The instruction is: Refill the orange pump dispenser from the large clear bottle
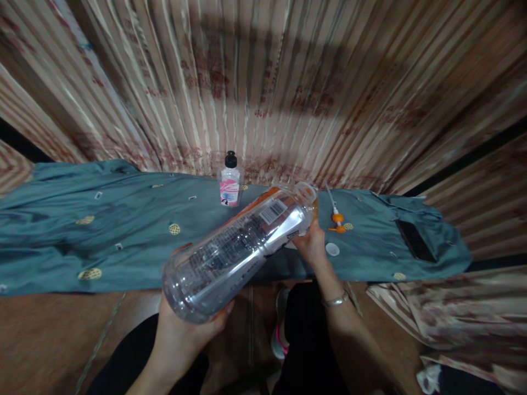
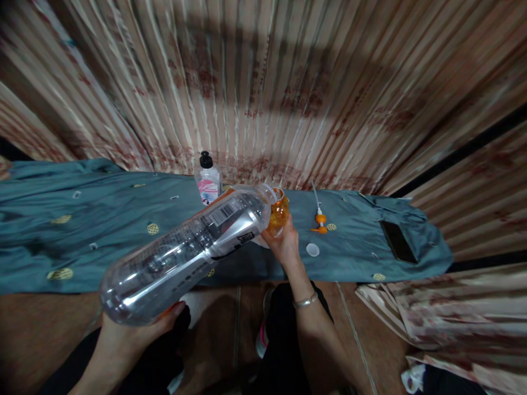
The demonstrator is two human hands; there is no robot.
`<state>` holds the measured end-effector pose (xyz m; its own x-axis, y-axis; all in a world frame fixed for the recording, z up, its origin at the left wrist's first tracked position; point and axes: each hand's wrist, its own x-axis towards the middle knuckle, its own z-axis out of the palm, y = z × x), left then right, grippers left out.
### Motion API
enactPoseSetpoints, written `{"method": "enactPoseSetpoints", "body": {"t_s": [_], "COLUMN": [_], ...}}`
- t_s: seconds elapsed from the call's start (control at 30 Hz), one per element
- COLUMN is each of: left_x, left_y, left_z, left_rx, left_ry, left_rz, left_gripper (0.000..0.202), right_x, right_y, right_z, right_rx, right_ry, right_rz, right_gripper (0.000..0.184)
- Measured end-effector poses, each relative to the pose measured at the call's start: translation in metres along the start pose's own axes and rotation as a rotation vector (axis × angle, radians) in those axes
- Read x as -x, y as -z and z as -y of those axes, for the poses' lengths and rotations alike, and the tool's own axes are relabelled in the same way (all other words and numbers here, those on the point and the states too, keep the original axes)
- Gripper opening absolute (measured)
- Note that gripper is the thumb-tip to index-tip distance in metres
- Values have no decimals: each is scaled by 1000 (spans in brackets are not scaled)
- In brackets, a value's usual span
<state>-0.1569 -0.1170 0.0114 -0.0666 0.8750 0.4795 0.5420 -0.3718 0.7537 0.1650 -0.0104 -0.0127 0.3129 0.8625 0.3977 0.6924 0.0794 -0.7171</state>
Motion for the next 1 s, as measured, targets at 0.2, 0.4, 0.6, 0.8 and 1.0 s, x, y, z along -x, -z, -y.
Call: {"method": "enactPoseSetpoints", "body": {"t_s": [0.2, 0.4, 0.6, 0.8, 1.0], "left_x": [3, 2, 2, 5, 5], "left_y": [0, 1, 1, 2, 1], "left_z": [6, 3, 1, 4, 11], "left_rx": [-18, 8, 0, -30, -90], "left_ry": [5, 88, 78, 57, -23], "left_rz": [-8, 34, 34, 23, 28], "left_gripper": [41, 41, 41, 41, 36], "right_x": [0, 1, 0, 0, 0], "right_y": [1, 1, 1, 1, 1], "right_z": [0, 1, 0, 0, 0], "right_rx": [-22, -10, -10, -14, -15], "right_ry": [2, -2, -4, -11, -18], "right_rz": [3, -3, 9, 9, 4], "right_gripper": [66, 62, 65, 59, 64]}}
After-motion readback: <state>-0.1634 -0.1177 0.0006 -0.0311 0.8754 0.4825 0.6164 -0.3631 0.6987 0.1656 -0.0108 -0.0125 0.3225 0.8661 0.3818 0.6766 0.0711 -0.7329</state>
